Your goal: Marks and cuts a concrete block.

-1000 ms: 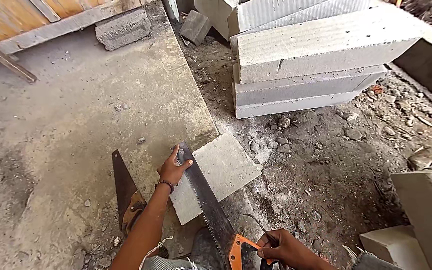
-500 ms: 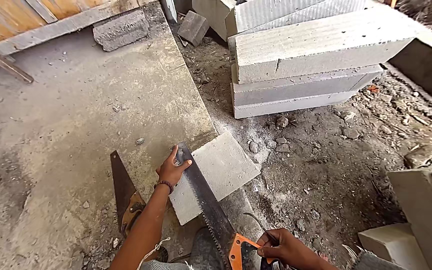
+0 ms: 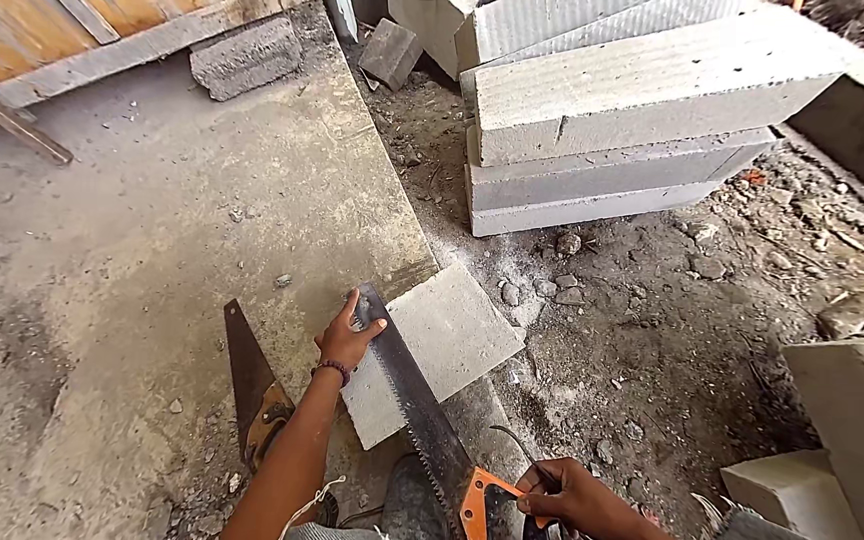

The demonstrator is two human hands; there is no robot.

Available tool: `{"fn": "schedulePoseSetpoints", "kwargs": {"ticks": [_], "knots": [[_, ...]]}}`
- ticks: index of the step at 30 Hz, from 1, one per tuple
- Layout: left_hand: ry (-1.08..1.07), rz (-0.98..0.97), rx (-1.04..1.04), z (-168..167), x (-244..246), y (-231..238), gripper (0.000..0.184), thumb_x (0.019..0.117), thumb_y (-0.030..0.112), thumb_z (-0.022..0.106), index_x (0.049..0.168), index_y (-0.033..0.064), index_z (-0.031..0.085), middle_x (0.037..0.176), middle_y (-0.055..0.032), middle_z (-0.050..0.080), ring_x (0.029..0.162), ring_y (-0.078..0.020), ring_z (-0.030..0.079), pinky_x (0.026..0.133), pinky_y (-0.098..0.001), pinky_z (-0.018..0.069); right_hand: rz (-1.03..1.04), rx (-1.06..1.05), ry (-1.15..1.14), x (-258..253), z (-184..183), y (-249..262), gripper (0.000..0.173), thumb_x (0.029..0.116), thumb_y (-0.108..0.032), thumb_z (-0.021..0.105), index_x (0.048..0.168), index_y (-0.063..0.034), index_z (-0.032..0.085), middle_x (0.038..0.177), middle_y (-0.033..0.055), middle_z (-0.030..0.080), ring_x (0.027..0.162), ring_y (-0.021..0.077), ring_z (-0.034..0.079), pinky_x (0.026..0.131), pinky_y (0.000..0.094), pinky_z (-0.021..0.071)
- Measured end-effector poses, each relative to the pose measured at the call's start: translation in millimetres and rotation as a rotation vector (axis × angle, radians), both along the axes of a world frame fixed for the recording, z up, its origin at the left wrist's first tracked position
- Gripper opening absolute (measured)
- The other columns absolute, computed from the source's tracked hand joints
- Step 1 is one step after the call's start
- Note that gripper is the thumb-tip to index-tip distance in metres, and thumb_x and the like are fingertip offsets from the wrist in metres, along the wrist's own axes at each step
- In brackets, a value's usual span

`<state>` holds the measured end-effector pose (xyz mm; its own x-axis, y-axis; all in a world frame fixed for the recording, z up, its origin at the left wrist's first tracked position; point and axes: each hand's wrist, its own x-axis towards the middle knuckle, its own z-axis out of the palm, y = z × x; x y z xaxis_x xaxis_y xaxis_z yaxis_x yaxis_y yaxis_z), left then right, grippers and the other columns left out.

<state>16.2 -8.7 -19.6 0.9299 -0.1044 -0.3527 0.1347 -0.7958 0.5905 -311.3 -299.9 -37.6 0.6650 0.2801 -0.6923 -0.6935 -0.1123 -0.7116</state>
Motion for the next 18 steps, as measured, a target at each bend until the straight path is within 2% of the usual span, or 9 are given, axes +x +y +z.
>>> {"fn": "schedulePoseSetpoints", "kwargs": {"ticks": [5,8,10,11,13,15,16,18], "knots": [[0.003,0.009,0.011,1,0,-1,0.089,0.0914,0.044,0.077,0.164,0.0288,0.028,0.153,-0.0113,0.054,0.141,-0.0393,0.048,0.112,-0.0759,0.0198,-0.004,0.003,0.005,-1,-1,1,0.030,0.0872,-0.037,0.083,0.105,-0.0141,0.077,0.080,0.0011,0.076,0.059,0.0106,0.067,0.052,0.0281,0.0543],[-0.025,0.002,-0.014,-3,0,-1,0.089,0.0908,0.042,0.079,0.164,0.0257,0.030,0.153,-0.0130,0.054,0.141,-0.0396,0.048,0.113,-0.0763,0.0195,-0.019,-0.050,-0.065,-4,-1,-3,0.033,0.0902,-0.039,0.080,0.108,-0.0119,0.075,0.087,0.0015,0.076,0.063,0.0118,0.068,0.055,0.0310,0.0571],[-0.018,0.000,0.009,-1,1,-1,0.089,0.0912,0.044,0.077,0.164,0.0276,0.029,0.152,-0.0117,0.055,0.140,-0.0388,0.049,0.113,-0.0761,0.0200,-0.011,-0.173,-0.193,2,2,-15,0.038,0.1003,-0.042,0.064,0.119,-0.0099,0.072,0.093,0.0037,0.074,0.064,0.0131,0.064,0.058,0.0348,0.0553],[-0.013,-0.001,0.021,0,0,-1,0.089,0.0913,0.046,0.077,0.164,0.0291,0.029,0.152,-0.0109,0.055,0.140,-0.0386,0.049,0.113,-0.0761,0.0200,-0.009,-0.252,-0.276,8,5,-22,0.042,0.1057,-0.042,0.052,0.124,-0.0098,0.071,0.091,0.0045,0.072,0.062,0.0135,0.062,0.058,0.0364,0.0539],[-0.026,-0.006,0.038,0,-1,-1,0.087,0.0910,0.048,0.077,0.163,0.0301,0.031,0.147,-0.0136,0.059,0.135,-0.0402,0.053,0.110,-0.0768,0.0220,0.014,-0.406,-0.458,36,18,-33,0.053,0.1094,-0.042,0.030,0.133,-0.0134,0.068,0.082,0.0023,0.068,0.058,0.0129,0.057,0.056,0.0366,0.0517],[-0.021,-0.009,0.047,3,-1,-3,0.087,0.0910,0.048,0.077,0.163,0.0303,0.031,0.147,-0.0129,0.060,0.135,-0.0390,0.054,0.111,-0.0759,0.0218,0.121,-0.504,-0.548,81,51,-31,0.052,0.1095,-0.037,0.028,0.149,-0.0169,0.055,0.083,0.0032,0.069,0.063,0.0157,0.061,0.063,0.0398,0.0550],[-0.010,-0.005,0.047,5,-1,-4,0.088,0.0909,0.048,0.077,0.163,0.0305,0.030,0.148,-0.0116,0.059,0.136,-0.0377,0.053,0.112,-0.0743,0.0211,0.193,-0.508,-0.542,107,69,-24,0.052,0.1094,-0.032,0.032,0.158,-0.0178,0.043,0.087,0.0068,0.070,0.066,0.0197,0.064,0.066,0.0436,0.0567],[0.003,-0.001,0.057,5,0,-4,0.089,0.0905,0.049,0.077,0.164,0.0315,0.029,0.150,-0.0087,0.057,0.138,-0.0350,0.051,0.114,-0.0723,0.0206,0.301,-0.442,-0.455,156,94,-2,0.059,0.1102,-0.025,0.038,0.166,-0.0204,0.020,0.103,0.0112,0.071,0.070,0.0232,0.067,0.069,0.0461,0.0585]]}}
